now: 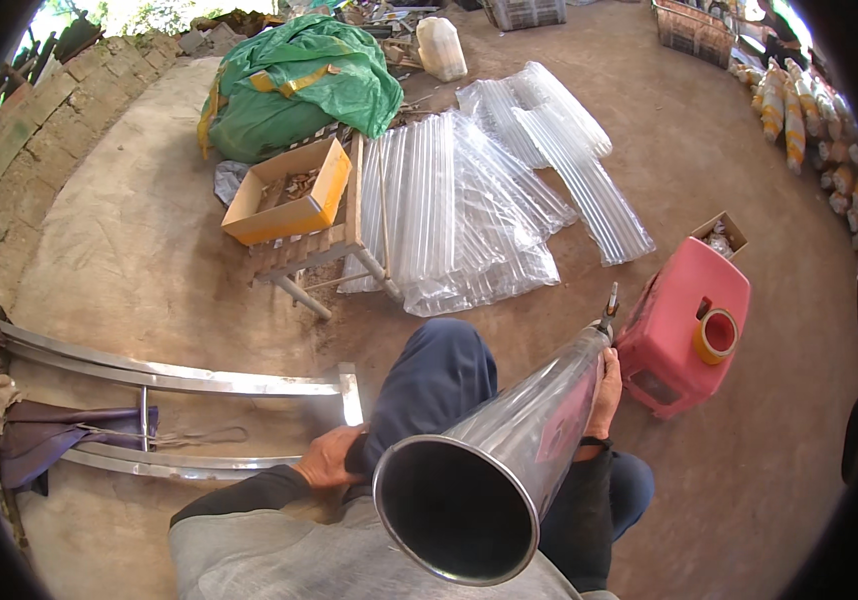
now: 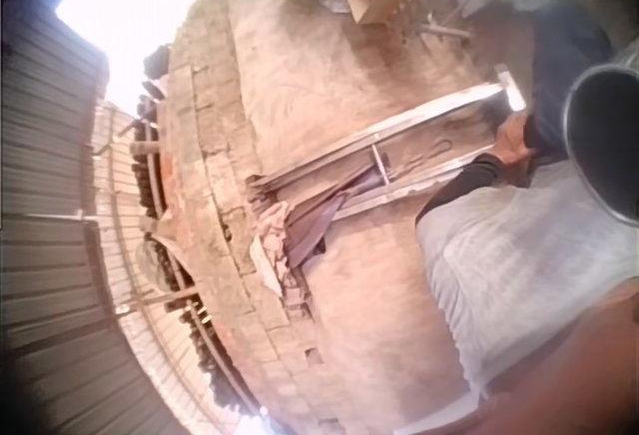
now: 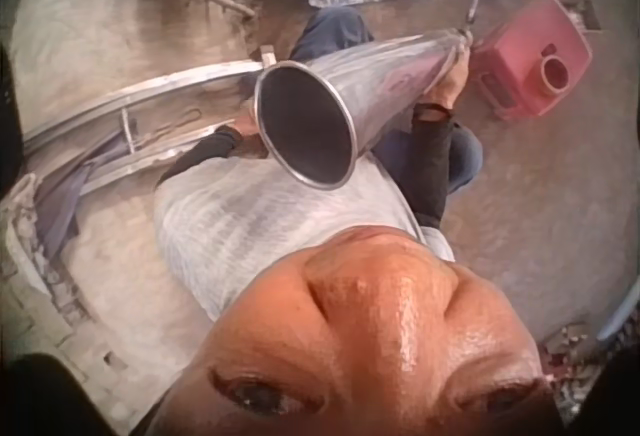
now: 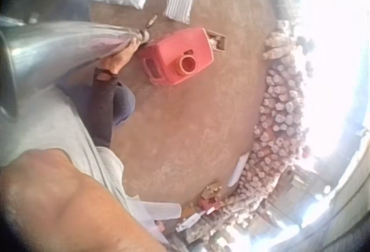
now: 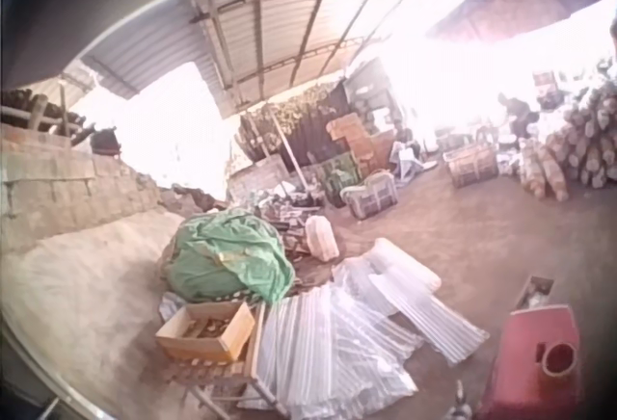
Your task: The person sits on the floor and seals the open end of a large metal cone using a handheld heat gun and a roll of clear plastic film. They repeatedly apply heat and wrap the film around the rim to create a seal.
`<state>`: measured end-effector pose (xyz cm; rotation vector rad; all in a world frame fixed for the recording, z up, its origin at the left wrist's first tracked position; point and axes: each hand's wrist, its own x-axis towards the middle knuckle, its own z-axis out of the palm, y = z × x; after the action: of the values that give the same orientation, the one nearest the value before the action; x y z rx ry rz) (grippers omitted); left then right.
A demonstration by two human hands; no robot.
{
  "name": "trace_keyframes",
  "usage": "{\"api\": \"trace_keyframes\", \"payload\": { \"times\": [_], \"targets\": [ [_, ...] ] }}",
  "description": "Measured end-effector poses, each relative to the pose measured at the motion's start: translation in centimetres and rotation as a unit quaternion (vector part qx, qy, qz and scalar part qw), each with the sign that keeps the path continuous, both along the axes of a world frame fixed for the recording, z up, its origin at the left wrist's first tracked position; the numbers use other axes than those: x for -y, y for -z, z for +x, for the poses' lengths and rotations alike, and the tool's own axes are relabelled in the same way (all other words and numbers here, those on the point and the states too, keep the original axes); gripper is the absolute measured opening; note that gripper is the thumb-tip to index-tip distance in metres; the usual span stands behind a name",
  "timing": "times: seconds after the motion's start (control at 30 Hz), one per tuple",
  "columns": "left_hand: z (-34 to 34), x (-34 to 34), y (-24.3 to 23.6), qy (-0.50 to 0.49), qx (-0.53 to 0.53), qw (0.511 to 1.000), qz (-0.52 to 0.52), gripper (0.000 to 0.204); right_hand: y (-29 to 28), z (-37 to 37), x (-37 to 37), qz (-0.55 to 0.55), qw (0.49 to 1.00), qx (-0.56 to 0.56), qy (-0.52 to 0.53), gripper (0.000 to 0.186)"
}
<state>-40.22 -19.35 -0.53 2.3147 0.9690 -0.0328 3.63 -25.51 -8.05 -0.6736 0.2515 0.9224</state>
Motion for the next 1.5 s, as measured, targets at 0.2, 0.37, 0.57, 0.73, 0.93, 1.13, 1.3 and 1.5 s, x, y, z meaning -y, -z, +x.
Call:
{"api": "trace_keyframes", "payload": {
  "times": [0.2, 0.37, 0.57, 0.73, 0.93, 1.13, 1.3, 1.5],
  "targets": [
    [-5.2, -1.3, -1.9, -0.215, -0.119, 0.969, -0.005, 0.088, 1.8, 0.7, 0.5, 0.022, 0.999, 0.014, -0.021, 0.021],
    [-3.6, -4.5, 1.2, -0.457, 0.221, 0.853, -0.118, 0.065, 0.4, -0.3, 0.2, 0.023, 0.999, 0.010, -0.032, 0.022],
    [7.9, -8.3, 0.3, -0.326, 0.532, 0.671, -0.400, 0.067, 0.1, -0.5, 0.1, -0.001, 1.000, 0.025, -0.014, 0.023],
    [15.1, -9.9, -2.8, -0.143, 0.595, 0.603, -0.512, 0.079, -0.1, -0.7, 0.2, -0.001, 0.995, 0.093, -0.035, 0.018],
    [20.5, -11.4, -4.7, -0.005, 0.593, 0.639, -0.491, 0.103, -1.1, -1.2, 0.3, -0.013, 0.996, 0.076, -0.038, 0.015],
    [23.3, -12.5, -5.6, 0.086, 0.589, 0.570, -0.566, 0.113, -0.4, -1.2, 0.6, -0.012, 0.992, 0.113, -0.053, 0.015],
    [25.5, -12.0, -6.6, 0.075, 0.560, 0.547, -0.618, 0.114, 0.9, -0.5, 1.0, -0.009, 0.996, 0.073, -0.058, 0.015],
    [27.7, -11.0, -7.5, 0.055, 0.526, 0.559, -0.638, 0.112, -0.5, 0.3, 1.6, -0.017, 0.996, 0.036, -0.077, 0.018]
  ]
}}
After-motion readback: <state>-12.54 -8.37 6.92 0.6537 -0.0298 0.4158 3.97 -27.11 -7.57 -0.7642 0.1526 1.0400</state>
